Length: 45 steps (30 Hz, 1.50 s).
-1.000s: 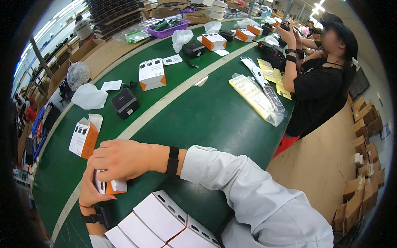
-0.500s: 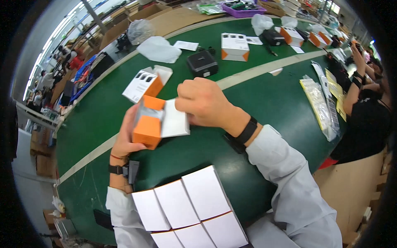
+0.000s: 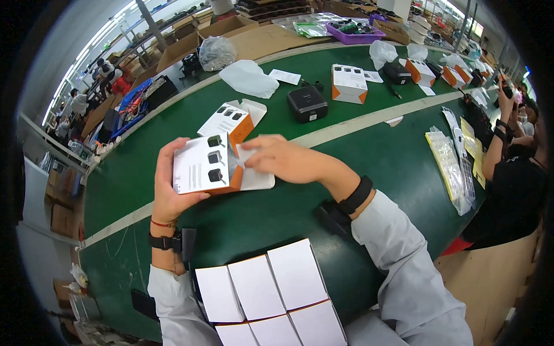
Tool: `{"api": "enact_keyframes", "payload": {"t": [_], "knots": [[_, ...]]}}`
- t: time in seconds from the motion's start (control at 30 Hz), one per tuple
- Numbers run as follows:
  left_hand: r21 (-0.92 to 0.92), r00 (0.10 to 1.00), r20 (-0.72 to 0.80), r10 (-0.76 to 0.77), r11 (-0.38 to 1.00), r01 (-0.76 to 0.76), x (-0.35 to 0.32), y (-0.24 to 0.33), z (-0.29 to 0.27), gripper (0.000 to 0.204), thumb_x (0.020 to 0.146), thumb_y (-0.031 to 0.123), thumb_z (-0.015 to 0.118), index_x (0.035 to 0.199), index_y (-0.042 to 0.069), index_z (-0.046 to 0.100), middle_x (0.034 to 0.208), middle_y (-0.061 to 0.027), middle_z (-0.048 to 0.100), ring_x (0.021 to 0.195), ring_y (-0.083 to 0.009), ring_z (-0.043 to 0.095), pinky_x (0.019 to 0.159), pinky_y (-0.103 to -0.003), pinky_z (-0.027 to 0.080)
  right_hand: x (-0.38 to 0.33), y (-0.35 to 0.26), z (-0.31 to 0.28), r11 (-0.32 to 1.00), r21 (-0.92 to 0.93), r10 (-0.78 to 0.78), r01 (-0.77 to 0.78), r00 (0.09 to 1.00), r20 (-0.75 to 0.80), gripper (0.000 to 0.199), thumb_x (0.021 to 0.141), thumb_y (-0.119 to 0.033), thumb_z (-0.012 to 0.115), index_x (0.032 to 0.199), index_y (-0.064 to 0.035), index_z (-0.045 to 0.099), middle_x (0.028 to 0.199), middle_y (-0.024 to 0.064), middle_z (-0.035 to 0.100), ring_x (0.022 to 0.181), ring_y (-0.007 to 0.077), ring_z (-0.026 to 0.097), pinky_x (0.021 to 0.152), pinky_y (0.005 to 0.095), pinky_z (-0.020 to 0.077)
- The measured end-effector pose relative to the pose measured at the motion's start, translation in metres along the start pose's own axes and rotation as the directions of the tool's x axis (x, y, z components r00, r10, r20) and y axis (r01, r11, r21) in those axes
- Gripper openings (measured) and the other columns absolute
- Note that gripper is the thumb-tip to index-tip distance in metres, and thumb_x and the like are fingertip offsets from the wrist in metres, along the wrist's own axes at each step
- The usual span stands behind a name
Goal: Packing electronic devices into individual boxes and organizing them into shipping cartons on an assembly line.
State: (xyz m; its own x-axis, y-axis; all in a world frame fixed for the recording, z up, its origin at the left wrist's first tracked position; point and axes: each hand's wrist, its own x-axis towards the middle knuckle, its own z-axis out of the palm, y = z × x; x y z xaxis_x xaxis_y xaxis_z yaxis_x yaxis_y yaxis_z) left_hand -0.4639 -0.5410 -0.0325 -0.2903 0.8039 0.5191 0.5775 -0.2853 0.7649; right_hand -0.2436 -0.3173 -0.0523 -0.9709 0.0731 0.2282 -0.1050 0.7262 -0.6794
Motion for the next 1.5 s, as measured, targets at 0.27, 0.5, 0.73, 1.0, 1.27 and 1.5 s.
{"api": "enact_keyframes", "payload": {"t": [0.27,0.5,0.73,1.0,1.27,1.5], "knots": [[0.325,0.968,-0.087,0.236,0.925,-0.196,0.002,0.033,-0.013,0.090,0.054,0.019,0.090,0.134,0.010,0.050,0.142,-0.0175,0.047,0.127,-0.0296,0.052,0.107,-0.041,0.044,0.073,-0.007,0.022,0.642,0.736,0.302,-0.215,0.953,0.015,0.028,0.093,-0.026,0.073,0.099,0.0012,0.076,0.156,0.0174,0.046,0.136,0.0231,0.049,0.106,0.0343,0.0391],[0.436,0.972,-0.154,0.176,0.895,-0.093,-0.010,0.018,-0.064,0.089,0.055,0.015,0.090,0.135,0.009,0.052,0.142,-0.0150,0.047,0.129,-0.0303,0.052,0.110,-0.040,0.042,0.140,-0.018,0.040,0.672,0.679,0.319,-0.297,0.943,0.098,0.024,0.091,-0.025,0.077,0.096,-0.0017,0.076,0.090,0.0054,0.072,0.079,0.0146,0.061,0.069,0.0283,0.0480],[0.433,0.975,-0.212,-0.065,0.888,0.153,-0.039,-0.025,-0.127,0.083,0.059,0.012,0.090,0.134,0.011,0.054,0.138,-0.0097,0.050,0.131,-0.0278,0.051,0.115,-0.040,0.039,0.226,0.015,0.058,0.963,0.265,0.197,-0.054,0.811,-0.551,0.027,0.093,-0.024,0.069,0.085,0.0012,0.064,0.087,0.0226,0.066,0.088,0.0372,0.064,0.080,0.0449,0.0504],[0.909,0.959,-0.213,0.189,0.399,0.123,-0.027,0.040,-0.127,0.068,0.063,-0.006,0.078,0.127,0.009,0.061,0.142,-0.0135,0.053,0.135,-0.0397,0.045,0.114,-0.046,0.039,0.251,0.009,0.094,0.755,-0.655,-0.464,0.005,0.710,-0.529,0.028,0.088,-0.021,0.074,0.110,-0.0077,0.064,0.112,0.0129,0.063,0.105,0.0346,0.062,0.084,0.0465,0.0512],[0.906,0.963,-0.109,0.245,0.423,-0.005,-0.028,0.037,-0.129,0.061,0.066,-0.012,0.073,0.122,0.011,0.065,0.146,-0.0070,0.054,0.140,-0.0403,0.041,0.114,-0.048,0.040,0.252,-0.020,0.133,0.725,-0.689,-0.176,-0.001,0.967,-0.186,0.029,0.085,-0.022,0.074,0.107,-0.0094,0.062,0.108,0.0114,0.064,0.097,0.0347,0.066,0.083,0.0482,0.0533],[0.886,0.939,-0.261,0.224,0.442,0.141,-0.037,0.007,-0.143,0.064,0.066,-0.006,0.080,0.125,0.013,0.064,0.145,-0.0109,0.050,0.134,-0.0412,0.044,0.111,-0.048,0.042,0.234,-0.013,0.082,0.826,-0.561,-0.262,0.055,0.919,-0.295,0.009,0.091,-0.016,0.065,0.095,-0.0089,0.062,0.084,0.0156,0.069,0.084,0.0371,0.069,0.073,0.0485,0.0548]]}}
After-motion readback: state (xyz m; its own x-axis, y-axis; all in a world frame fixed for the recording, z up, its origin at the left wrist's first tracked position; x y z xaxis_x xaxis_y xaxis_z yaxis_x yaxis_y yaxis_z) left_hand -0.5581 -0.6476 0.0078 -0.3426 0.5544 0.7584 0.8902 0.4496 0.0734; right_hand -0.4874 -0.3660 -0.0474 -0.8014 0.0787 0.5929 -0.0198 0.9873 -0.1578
